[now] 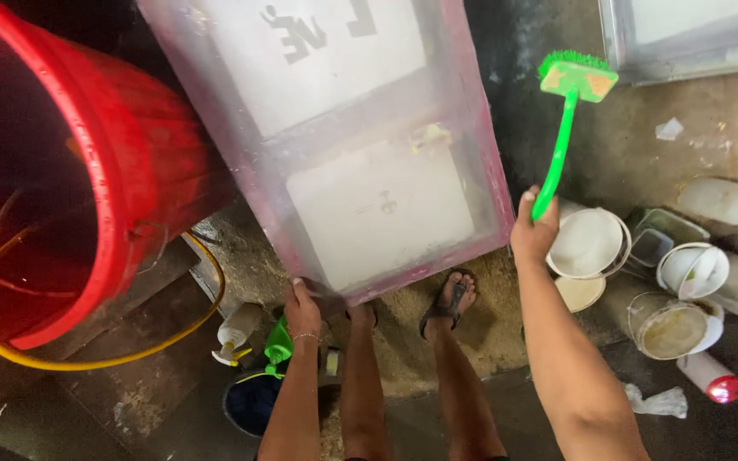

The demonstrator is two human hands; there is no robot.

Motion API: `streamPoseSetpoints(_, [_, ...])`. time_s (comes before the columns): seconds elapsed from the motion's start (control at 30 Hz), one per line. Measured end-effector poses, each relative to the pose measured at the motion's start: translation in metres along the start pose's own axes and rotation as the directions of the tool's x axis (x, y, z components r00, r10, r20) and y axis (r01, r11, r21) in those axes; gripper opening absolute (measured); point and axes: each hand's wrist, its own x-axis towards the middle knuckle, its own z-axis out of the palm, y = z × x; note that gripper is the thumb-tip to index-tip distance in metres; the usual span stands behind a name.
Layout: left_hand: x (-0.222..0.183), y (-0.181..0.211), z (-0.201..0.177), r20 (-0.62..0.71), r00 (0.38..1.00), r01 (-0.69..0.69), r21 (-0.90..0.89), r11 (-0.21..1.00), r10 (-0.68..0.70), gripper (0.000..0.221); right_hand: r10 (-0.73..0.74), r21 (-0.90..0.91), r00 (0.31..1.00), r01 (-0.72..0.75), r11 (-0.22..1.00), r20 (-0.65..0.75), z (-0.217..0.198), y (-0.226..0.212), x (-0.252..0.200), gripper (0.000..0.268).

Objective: Scrubbing screen printing frames with a brush and cleaning solution to remove residual ink.

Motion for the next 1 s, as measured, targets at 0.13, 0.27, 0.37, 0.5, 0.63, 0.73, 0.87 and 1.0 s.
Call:
streamPoseSetpoints(0.13, [-0.005,-0.026,0.029,-0.163,0.987,-0.007,0.006,1.000,0.008,0.093,0.152,0.134,0.986,-0.159,0.978,0.063,0.010,0.027,-0.010,0.026])
streamPoseSetpoints(0.27, [-0.014,-0.033,0.033,-0.441,0.872,-0.228,0.018,0.973,0.213,0.069,0.137,0.099,0.983,-0.150,0.984,0.123,-0.023,0.026,-0.001,0.022])
streamPoseSetpoints(0.37, [-0.075,-0.002,0.006,-0.436,0.873,-0.230,0.026,0.973,0.218,0.071,0.308,0.310,0.902,-0.399,0.863,0.303,-0.108,-0.039,0.016,0.022])
streamPoseSetpoints(0.5, [-0.145,0.023,-0.023,-0.294,0.956,-0.028,-0.085,0.996,0.002,0.094,0.504,0.495,0.650,-0.760,0.422,0.569,-0.258,-0.073,0.039,0.022])
streamPoseSetpoints(0.63, [-0.197,0.017,-0.029,-0.117,0.993,-0.020,-0.161,0.987,0.001,0.089,0.412,0.588,0.727,-0.686,0.429,0.549,-0.313,-0.079,0.010,0.012])
streamPoseSetpoints(0.73, [-0.187,-0.006,-0.001,0.116,0.988,0.145,-0.436,0.888,-0.105,0.089,0.375,0.642,0.824,-0.566,0.517,0.424,-0.314,-0.125,-0.024,0.015])
streamPoseSetpoints(0.87, [-0.145,-0.103,0.029,0.472,0.828,0.136,-0.692,0.709,0.302,0.057,0.472,0.381,0.673,-0.725,0.574,0.569,-0.285,-0.221,-0.086,0.048])
streamPoseSetpoints(1.0, [-0.147,-0.133,-0.021,0.553,0.707,-0.002,-0.622,0.783,0.441,0.063,0.553,0.265,0.665,-0.727,0.633,0.503,-0.247,-0.256,-0.128,0.062])
